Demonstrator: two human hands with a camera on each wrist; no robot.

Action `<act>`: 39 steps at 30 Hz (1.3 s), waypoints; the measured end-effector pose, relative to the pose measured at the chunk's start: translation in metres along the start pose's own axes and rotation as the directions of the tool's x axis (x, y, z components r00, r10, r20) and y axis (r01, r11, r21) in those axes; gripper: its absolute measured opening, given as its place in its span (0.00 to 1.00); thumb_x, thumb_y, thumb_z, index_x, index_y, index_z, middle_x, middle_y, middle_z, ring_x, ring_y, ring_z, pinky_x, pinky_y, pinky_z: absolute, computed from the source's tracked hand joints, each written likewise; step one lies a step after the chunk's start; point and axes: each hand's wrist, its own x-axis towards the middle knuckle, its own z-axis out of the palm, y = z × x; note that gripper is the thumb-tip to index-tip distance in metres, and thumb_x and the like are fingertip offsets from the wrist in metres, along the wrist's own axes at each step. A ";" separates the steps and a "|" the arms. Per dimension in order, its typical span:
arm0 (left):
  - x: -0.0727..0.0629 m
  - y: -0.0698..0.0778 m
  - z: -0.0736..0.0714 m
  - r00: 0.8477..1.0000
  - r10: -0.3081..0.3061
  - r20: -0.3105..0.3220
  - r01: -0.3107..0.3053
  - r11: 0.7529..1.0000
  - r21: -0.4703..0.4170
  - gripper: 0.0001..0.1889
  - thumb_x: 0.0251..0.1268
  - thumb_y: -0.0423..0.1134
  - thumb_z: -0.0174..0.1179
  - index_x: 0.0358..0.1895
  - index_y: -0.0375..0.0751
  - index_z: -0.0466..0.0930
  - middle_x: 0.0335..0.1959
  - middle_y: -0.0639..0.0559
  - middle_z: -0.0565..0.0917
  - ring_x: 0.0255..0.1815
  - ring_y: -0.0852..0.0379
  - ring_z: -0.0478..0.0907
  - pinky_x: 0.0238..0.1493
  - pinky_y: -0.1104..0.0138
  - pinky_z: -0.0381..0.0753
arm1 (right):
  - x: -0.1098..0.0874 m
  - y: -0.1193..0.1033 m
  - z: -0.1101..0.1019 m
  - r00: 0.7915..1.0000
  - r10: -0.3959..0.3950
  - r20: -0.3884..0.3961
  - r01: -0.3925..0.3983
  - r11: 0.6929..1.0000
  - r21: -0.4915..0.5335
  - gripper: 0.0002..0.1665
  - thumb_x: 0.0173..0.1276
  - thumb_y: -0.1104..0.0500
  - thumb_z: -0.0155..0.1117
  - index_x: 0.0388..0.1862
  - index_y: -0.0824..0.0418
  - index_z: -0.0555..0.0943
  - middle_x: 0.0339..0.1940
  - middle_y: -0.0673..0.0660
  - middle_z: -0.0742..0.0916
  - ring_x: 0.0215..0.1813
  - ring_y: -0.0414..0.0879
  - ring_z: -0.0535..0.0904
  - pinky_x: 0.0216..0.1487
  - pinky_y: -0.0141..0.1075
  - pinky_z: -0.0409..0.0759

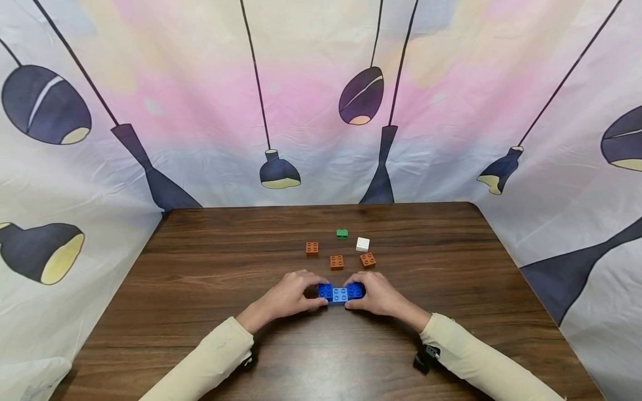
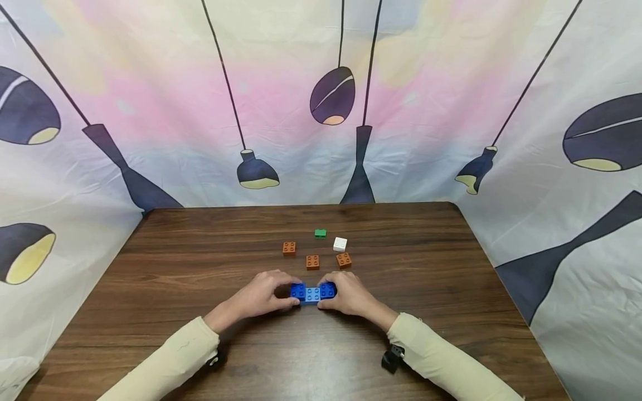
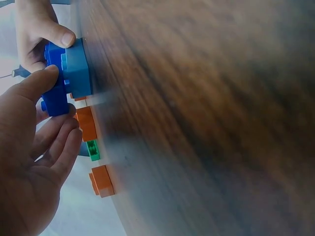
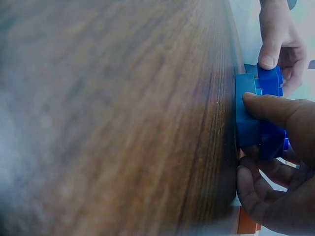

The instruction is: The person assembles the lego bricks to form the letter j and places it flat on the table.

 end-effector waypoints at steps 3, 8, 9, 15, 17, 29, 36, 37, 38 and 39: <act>0.000 0.000 0.002 1.000 0.009 -0.002 -0.009 1.000 0.015 0.20 0.68 0.51 0.68 0.58 0.47 0.85 0.50 0.56 0.88 0.50 0.60 0.82 0.52 0.56 0.80 | 0.000 0.000 0.000 1.000 -0.001 -0.002 0.001 1.000 -0.002 0.19 0.58 0.52 0.82 0.46 0.54 0.87 0.43 0.47 0.88 0.44 0.41 0.80 0.46 0.41 0.77; 0.001 -0.001 0.003 0.999 0.019 -0.027 -0.018 1.000 0.021 0.20 0.67 0.50 0.70 0.57 0.46 0.86 0.49 0.56 0.88 0.48 0.61 0.82 0.50 0.58 0.81 | -0.001 0.001 0.000 1.000 -0.013 -0.008 0.013 1.000 -0.011 0.19 0.57 0.51 0.82 0.46 0.54 0.87 0.42 0.47 0.88 0.43 0.41 0.80 0.46 0.40 0.76; 0.001 -0.001 0.003 0.999 0.020 -0.031 -0.019 1.000 0.021 0.20 0.66 0.50 0.70 0.56 0.46 0.86 0.48 0.56 0.88 0.48 0.61 0.82 0.50 0.59 0.81 | -0.001 0.001 0.000 1.000 -0.012 -0.008 0.012 1.000 -0.010 0.19 0.57 0.51 0.82 0.45 0.54 0.87 0.42 0.47 0.88 0.44 0.41 0.80 0.46 0.41 0.76; 0.002 0.000 0.003 0.999 0.017 -0.030 -0.016 1.000 0.024 0.19 0.66 0.50 0.70 0.55 0.45 0.87 0.46 0.54 0.89 0.45 0.61 0.82 0.47 0.61 0.82 | -0.001 0.001 0.000 1.000 0.001 -0.003 -0.001 1.000 -0.005 0.19 0.57 0.52 0.82 0.46 0.54 0.87 0.43 0.48 0.88 0.44 0.42 0.80 0.46 0.42 0.76; 0.002 0.000 0.002 1.000 0.010 -0.028 -0.010 1.000 0.022 0.19 0.66 0.49 0.70 0.55 0.44 0.87 0.47 0.53 0.89 0.45 0.60 0.82 0.47 0.60 0.82 | -0.001 0.001 0.000 1.000 -0.004 -0.003 0.004 1.000 -0.006 0.19 0.57 0.52 0.82 0.46 0.54 0.87 0.43 0.48 0.88 0.44 0.42 0.80 0.46 0.42 0.76; 0.006 0.004 0.002 0.998 -0.065 -0.006 0.064 0.996 -0.067 0.17 0.61 0.45 0.73 0.50 0.42 0.88 0.43 0.52 0.89 0.41 0.59 0.85 0.42 0.66 0.82 | 0.000 0.000 0.001 1.000 0.006 -0.002 -0.006 1.000 -0.002 0.19 0.58 0.51 0.82 0.46 0.54 0.87 0.43 0.47 0.88 0.44 0.41 0.80 0.47 0.42 0.77; 0.009 0.005 0.002 0.999 -0.054 -0.006 0.053 0.997 -0.063 0.15 0.59 0.43 0.74 0.47 0.42 0.89 0.39 0.53 0.88 0.38 0.61 0.83 0.38 0.69 0.81 | -0.001 -0.001 0.001 1.000 0.005 -0.006 -0.005 1.000 0.000 0.19 0.58 0.51 0.82 0.46 0.54 0.87 0.43 0.47 0.88 0.44 0.41 0.79 0.46 0.42 0.76; 0.009 0.005 0.003 0.999 -0.054 -0.007 0.053 0.997 -0.061 0.15 0.59 0.43 0.74 0.47 0.42 0.88 0.39 0.53 0.88 0.38 0.61 0.83 0.38 0.69 0.81 | -0.001 -0.001 0.001 1.000 0.005 -0.008 -0.005 1.000 0.001 0.19 0.58 0.51 0.82 0.46 0.54 0.87 0.43 0.47 0.88 0.43 0.41 0.79 0.46 0.42 0.76; 0.009 0.006 0.003 0.998 -0.058 -0.008 0.057 0.997 -0.059 0.15 0.58 0.43 0.74 0.47 0.42 0.88 0.39 0.54 0.87 0.38 0.62 0.82 0.38 0.69 0.80 | -0.001 -0.001 0.001 1.000 0.005 -0.009 -0.005 1.000 -0.001 0.19 0.58 0.51 0.82 0.46 0.54 0.87 0.43 0.47 0.88 0.43 0.41 0.79 0.46 0.42 0.76; 0.009 0.006 0.003 0.998 -0.062 -0.007 0.061 0.996 -0.057 0.15 0.59 0.43 0.74 0.47 0.42 0.88 0.39 0.54 0.87 0.38 0.62 0.82 0.39 0.69 0.80 | -0.001 -0.001 0.001 1.000 0.005 -0.011 -0.005 1.000 -0.002 0.19 0.58 0.51 0.82 0.46 0.54 0.87 0.43 0.47 0.88 0.43 0.41 0.79 0.46 0.42 0.76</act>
